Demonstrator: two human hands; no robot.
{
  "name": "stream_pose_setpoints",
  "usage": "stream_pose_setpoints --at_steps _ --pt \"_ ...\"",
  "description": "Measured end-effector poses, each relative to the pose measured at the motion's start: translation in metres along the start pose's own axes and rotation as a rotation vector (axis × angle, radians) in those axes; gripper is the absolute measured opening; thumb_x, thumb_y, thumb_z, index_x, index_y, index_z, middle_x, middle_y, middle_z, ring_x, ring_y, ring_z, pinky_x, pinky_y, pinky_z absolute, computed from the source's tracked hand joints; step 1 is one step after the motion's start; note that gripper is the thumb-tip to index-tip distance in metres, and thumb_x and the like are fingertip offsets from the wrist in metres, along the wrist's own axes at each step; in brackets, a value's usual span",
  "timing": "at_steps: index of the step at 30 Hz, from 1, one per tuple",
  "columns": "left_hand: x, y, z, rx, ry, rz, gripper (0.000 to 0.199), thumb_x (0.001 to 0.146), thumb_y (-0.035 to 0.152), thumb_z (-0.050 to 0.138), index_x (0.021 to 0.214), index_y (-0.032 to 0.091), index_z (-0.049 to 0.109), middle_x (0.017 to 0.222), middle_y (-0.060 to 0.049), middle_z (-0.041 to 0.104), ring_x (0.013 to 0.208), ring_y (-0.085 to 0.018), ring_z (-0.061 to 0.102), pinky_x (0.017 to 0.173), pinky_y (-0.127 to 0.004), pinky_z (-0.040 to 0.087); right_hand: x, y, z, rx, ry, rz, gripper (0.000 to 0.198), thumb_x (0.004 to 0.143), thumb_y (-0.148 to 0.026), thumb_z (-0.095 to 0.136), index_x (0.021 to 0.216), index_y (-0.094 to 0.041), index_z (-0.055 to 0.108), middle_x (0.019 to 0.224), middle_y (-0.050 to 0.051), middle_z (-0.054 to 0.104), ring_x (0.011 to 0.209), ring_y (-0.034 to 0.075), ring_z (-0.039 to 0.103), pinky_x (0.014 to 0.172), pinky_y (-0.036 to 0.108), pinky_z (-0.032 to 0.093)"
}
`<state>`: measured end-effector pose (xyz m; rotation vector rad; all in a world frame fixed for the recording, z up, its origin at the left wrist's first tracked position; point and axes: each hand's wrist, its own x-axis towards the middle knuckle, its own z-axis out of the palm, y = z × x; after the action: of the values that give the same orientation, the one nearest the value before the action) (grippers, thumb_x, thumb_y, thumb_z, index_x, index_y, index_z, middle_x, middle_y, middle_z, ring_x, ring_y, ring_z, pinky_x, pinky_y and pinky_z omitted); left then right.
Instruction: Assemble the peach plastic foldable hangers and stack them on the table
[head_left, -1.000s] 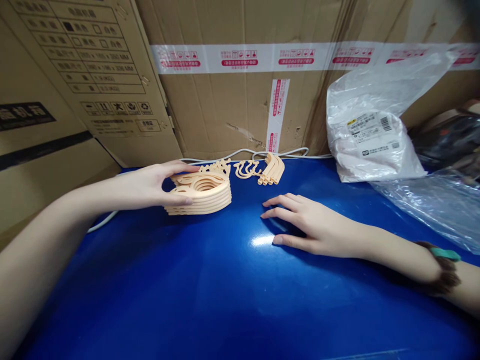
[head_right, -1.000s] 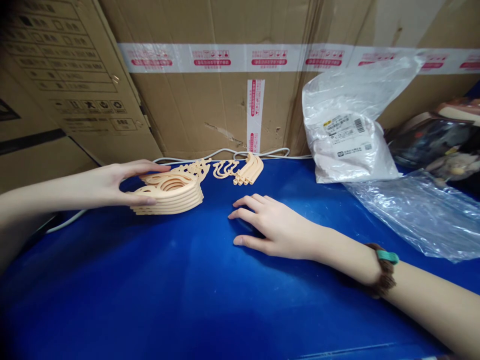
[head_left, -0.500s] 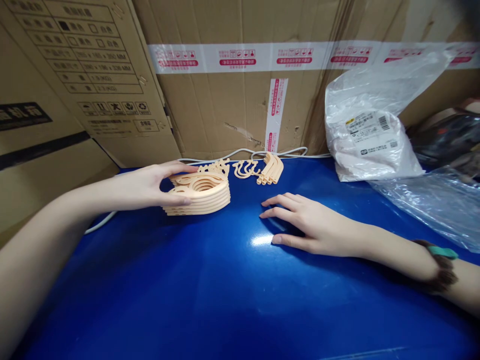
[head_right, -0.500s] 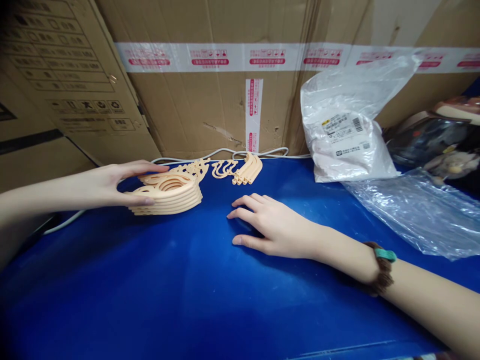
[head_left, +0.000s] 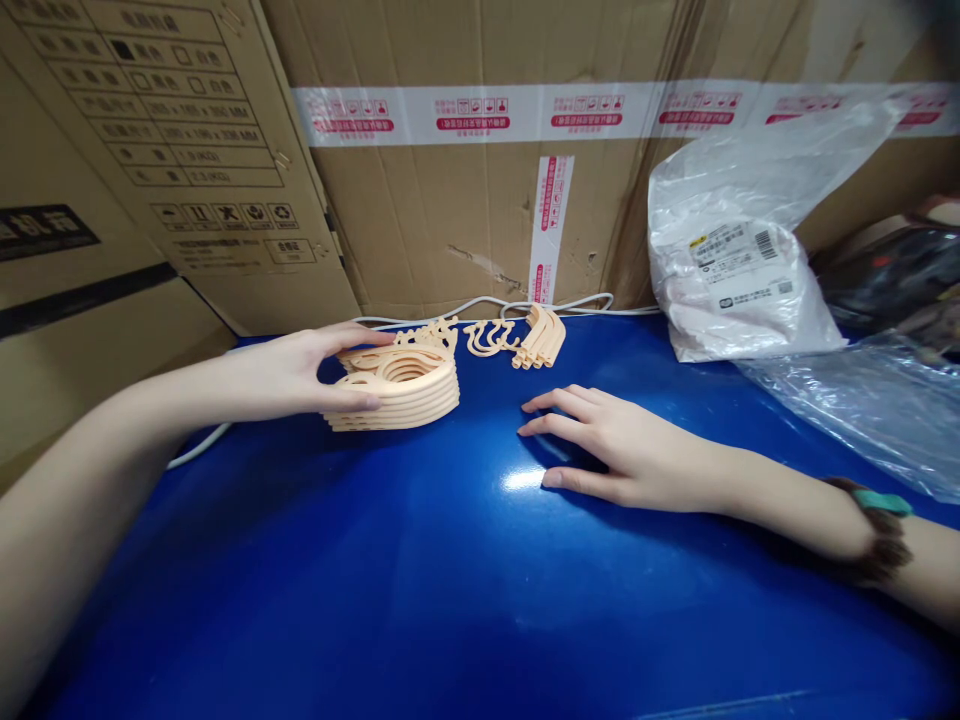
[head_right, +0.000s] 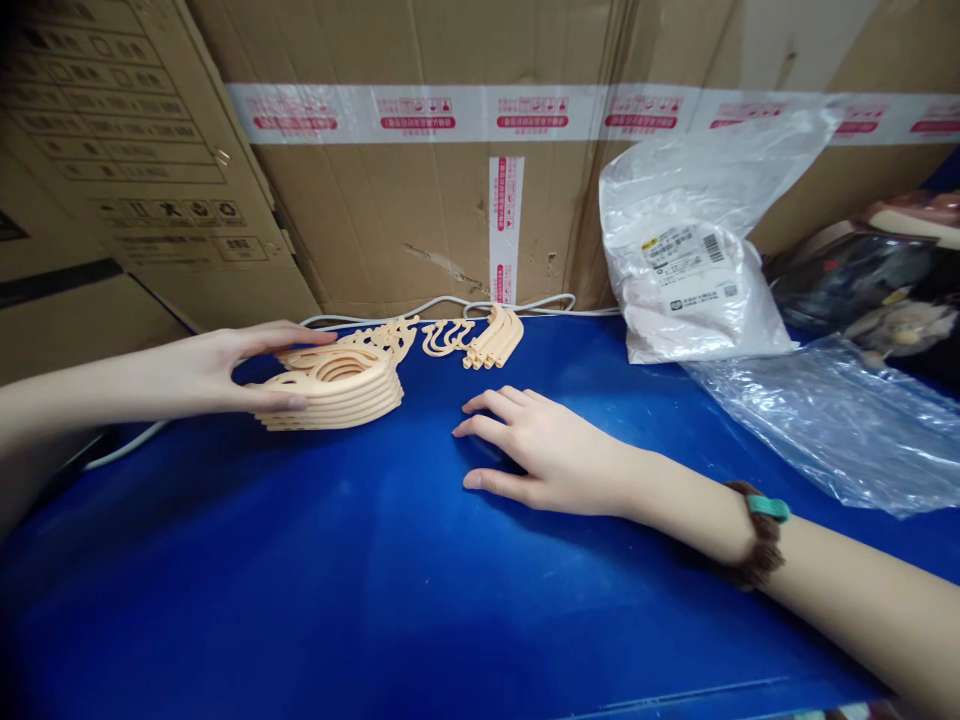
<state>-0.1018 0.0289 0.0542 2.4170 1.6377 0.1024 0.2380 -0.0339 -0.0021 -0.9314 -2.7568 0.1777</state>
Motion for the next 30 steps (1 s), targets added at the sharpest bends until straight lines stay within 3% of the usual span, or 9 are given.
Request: stream_pose_setpoints --at_steps 8,13,16,18,20,25,30 --pt "0.001 -0.001 0.000 0.014 -0.013 0.000 0.083 0.069 0.073 0.054 0.141 0.034 0.038 0.148 0.002 0.041 0.129 -0.027 0.045 0.109 -0.034 0.032 0.001 0.000 0.000 0.010 0.016 -0.010 0.043 0.093 -0.048 0.048 0.124 -0.021 0.056 0.128 0.011 0.054 0.110 0.025 0.054 0.095 0.044 0.043" --pt "-0.011 -0.004 -0.013 0.098 0.032 0.026 0.094 0.064 0.072 0.058 0.144 0.032 0.031 0.149 0.002 0.037 0.133 -0.026 0.040 0.109 -0.031 0.031 0.001 0.000 0.000 0.013 0.030 -0.013 0.042 0.092 -0.047 0.049 0.124 -0.022 0.057 0.127 0.012 0.055 0.110 0.026 0.055 0.094 0.045 0.044" --pt "-0.019 -0.002 -0.024 0.234 0.121 -0.116 0.098 0.048 0.076 0.058 0.129 0.022 0.050 0.129 -0.007 0.052 0.122 -0.030 0.047 0.101 -0.037 0.039 0.001 0.000 0.000 0.012 0.027 -0.012 0.042 0.092 -0.048 0.049 0.125 -0.022 0.056 0.127 0.012 0.055 0.109 0.026 0.055 0.094 0.045 0.044" --pt "-0.022 0.003 -0.028 0.322 0.149 -0.198 0.088 0.039 0.077 0.054 0.105 0.019 0.062 0.109 -0.009 0.059 0.108 -0.032 0.053 0.090 -0.038 0.044 0.001 0.000 0.000 0.008 0.021 -0.009 0.042 0.092 -0.048 0.048 0.125 -0.021 0.056 0.128 0.012 0.054 0.110 0.026 0.055 0.095 0.045 0.044" --pt "-0.023 0.012 -0.030 0.353 0.119 -0.236 0.077 0.036 0.075 0.049 0.089 0.022 0.064 0.094 -0.007 0.061 0.093 -0.030 0.057 0.081 -0.036 0.045 0.001 0.000 0.000 0.005 0.013 -0.007 0.043 0.093 -0.048 0.048 0.124 -0.021 0.056 0.128 0.012 0.054 0.110 0.026 0.054 0.095 0.045 0.043" --pt "-0.021 0.030 -0.024 0.368 0.020 -0.300 0.069 0.040 0.071 0.047 0.090 0.028 0.069 0.084 -0.002 0.063 0.082 -0.028 0.060 0.070 -0.032 0.043 0.001 -0.001 -0.001 0.009 0.023 -0.003 0.041 0.092 -0.048 0.048 0.123 -0.021 0.057 0.128 0.012 0.054 0.109 0.026 0.055 0.095 0.045 0.044" --pt "-0.018 0.023 -0.017 0.333 -0.024 -0.241 0.063 0.046 0.070 0.049 0.087 0.029 0.073 0.087 -0.003 0.068 0.083 -0.029 0.063 0.068 -0.033 0.044 0.001 0.000 0.000 0.011 0.024 -0.011 0.042 0.092 -0.048 0.048 0.124 -0.022 0.057 0.128 0.012 0.054 0.109 0.026 0.055 0.094 0.045 0.044"
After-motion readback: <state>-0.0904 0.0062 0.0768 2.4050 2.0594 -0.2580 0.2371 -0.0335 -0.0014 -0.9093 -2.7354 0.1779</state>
